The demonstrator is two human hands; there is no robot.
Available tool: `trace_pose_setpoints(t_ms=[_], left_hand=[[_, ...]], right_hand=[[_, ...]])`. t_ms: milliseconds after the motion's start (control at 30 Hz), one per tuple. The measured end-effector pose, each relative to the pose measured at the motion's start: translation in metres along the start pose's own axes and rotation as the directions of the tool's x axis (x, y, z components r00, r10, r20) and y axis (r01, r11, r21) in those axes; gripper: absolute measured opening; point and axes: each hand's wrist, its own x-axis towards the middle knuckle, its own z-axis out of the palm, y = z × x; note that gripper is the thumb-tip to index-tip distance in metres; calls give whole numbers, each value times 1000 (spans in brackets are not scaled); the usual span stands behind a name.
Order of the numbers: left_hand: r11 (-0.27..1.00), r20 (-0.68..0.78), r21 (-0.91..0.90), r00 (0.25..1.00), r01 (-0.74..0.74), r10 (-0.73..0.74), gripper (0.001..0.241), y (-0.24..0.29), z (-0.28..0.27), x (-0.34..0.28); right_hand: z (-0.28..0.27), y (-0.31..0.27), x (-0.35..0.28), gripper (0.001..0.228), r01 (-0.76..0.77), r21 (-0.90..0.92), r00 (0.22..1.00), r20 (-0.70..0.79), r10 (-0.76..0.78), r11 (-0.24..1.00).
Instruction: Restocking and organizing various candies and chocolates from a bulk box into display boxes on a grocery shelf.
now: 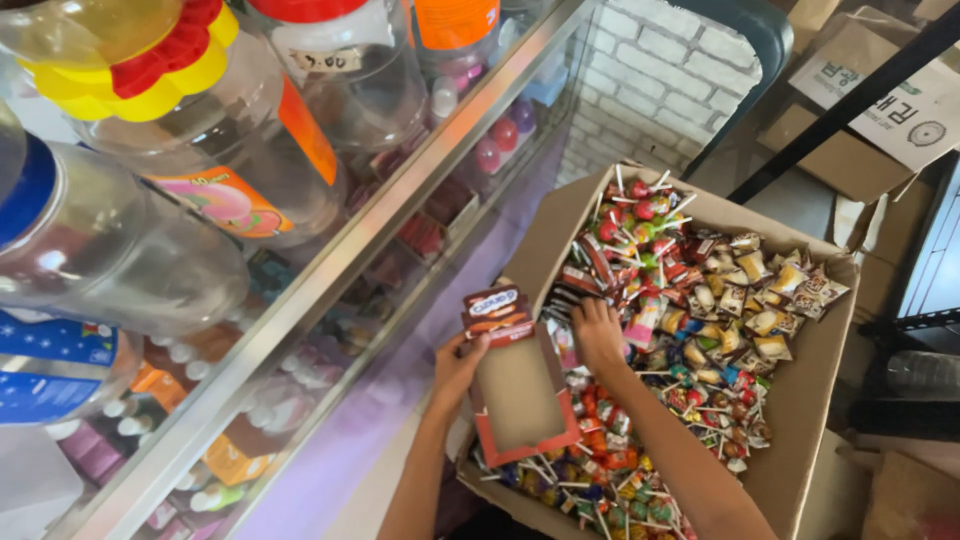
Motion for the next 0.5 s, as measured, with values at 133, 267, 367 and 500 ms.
trace_pose_setpoints(t_ms=[133,267,367,500], left_hand=[[999,24,-38,1000,21,-20,38,5,2,2],[1000,49,-28,999,4,-3,36,-6,5,12],[1000,73,-6,997,-21,21,33,0,10,7],[999,147,-2,988,-41,41,29,8,11,8]], right_hand=[[-18,9,1,23,-173,312,983,2,181,934],[-62,9,9,33,-305,884,925,186,332,353],[-121,-26,13,34,-222,965,971,206,120,141],[-132,-62,21,34,138,819,983,-43,-180,557]])
